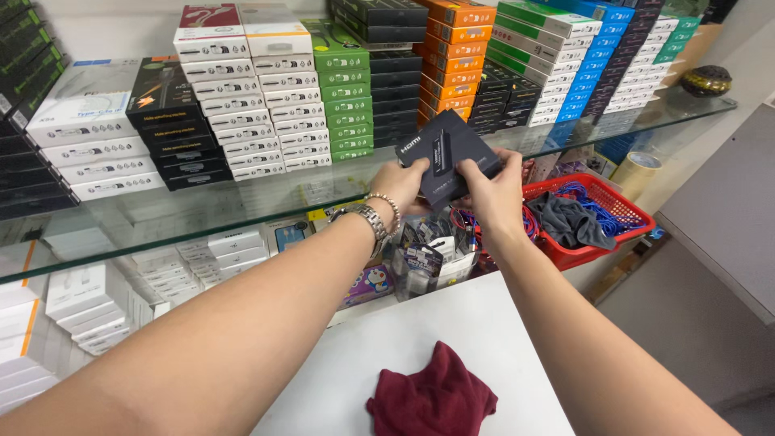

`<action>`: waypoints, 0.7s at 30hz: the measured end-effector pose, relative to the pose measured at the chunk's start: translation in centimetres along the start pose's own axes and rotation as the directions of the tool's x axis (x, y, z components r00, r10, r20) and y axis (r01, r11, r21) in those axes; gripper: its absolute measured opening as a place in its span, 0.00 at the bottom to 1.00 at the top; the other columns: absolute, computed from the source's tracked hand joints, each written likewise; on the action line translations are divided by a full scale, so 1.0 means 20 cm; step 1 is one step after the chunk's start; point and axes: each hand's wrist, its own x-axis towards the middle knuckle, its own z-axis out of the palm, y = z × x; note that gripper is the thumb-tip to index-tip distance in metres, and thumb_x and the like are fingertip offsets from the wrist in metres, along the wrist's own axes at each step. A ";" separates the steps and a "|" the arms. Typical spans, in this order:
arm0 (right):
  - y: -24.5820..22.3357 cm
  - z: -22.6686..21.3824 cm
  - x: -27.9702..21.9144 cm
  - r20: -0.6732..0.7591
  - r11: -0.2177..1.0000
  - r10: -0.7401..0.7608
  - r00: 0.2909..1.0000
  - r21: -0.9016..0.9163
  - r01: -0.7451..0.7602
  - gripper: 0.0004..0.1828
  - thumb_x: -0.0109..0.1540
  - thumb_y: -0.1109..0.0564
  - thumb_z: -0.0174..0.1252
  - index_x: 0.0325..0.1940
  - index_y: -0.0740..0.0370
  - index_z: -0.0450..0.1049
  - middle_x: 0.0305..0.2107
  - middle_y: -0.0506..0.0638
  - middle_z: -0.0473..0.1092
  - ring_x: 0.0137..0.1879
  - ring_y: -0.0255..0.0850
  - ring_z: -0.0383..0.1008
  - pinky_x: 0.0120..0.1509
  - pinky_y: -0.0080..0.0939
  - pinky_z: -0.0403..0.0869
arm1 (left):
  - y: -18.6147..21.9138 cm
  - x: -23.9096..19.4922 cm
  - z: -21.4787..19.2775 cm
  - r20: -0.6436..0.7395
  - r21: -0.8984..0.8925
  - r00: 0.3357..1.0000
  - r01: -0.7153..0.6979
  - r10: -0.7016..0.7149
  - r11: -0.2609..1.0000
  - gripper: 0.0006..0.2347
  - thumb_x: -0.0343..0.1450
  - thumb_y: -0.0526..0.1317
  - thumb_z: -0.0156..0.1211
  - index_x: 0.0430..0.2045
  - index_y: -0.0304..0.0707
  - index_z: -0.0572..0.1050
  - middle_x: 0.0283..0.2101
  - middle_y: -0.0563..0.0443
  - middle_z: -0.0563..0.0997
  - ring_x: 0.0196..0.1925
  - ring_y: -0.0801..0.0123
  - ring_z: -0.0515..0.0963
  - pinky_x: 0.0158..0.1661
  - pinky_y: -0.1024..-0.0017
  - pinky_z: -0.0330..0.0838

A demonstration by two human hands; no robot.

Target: The person wipes small product boxes with a red cloth, then stacks them on a white table. The person handles black and white boxes, wiping each one before placing it in a growing stack.

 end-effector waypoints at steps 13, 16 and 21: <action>0.20 -0.03 -0.52 0.504 0.901 0.433 0.748 -0.229 -0.367 0.19 0.59 0.52 0.67 0.49 0.58 0.70 0.36 0.45 0.70 0.37 0.30 0.73 0.45 0.36 0.77 | -0.66 -0.55 -0.64 0.263 -0.027 0.959 0.120 -0.109 0.992 0.29 0.68 0.34 0.61 0.67 0.43 0.62 0.53 0.40 0.81 0.47 0.59 0.84 0.43 0.63 0.80; 0.25 0.16 -0.71 0.406 0.869 0.484 0.775 -0.323 -0.374 0.21 0.58 0.55 0.69 0.50 0.63 0.69 0.36 0.51 0.71 0.37 0.38 0.76 0.46 0.39 0.81 | -0.76 -0.68 -0.83 0.109 0.097 0.985 0.121 -0.132 0.988 0.27 0.72 0.37 0.59 0.68 0.35 0.61 0.61 0.43 0.77 0.55 0.60 0.81 0.51 0.60 0.79; 0.29 0.42 -0.96 0.399 0.800 0.597 0.696 -0.222 -0.558 0.23 0.58 0.56 0.67 0.52 0.66 0.68 0.40 0.58 0.75 0.40 0.46 0.80 0.44 0.38 0.83 | -0.82 -0.95 -1.12 -0.193 0.065 0.837 0.532 -0.513 0.844 0.23 0.78 0.48 0.55 0.66 0.32 0.66 0.64 0.39 0.68 0.59 0.52 0.72 0.57 0.50 0.75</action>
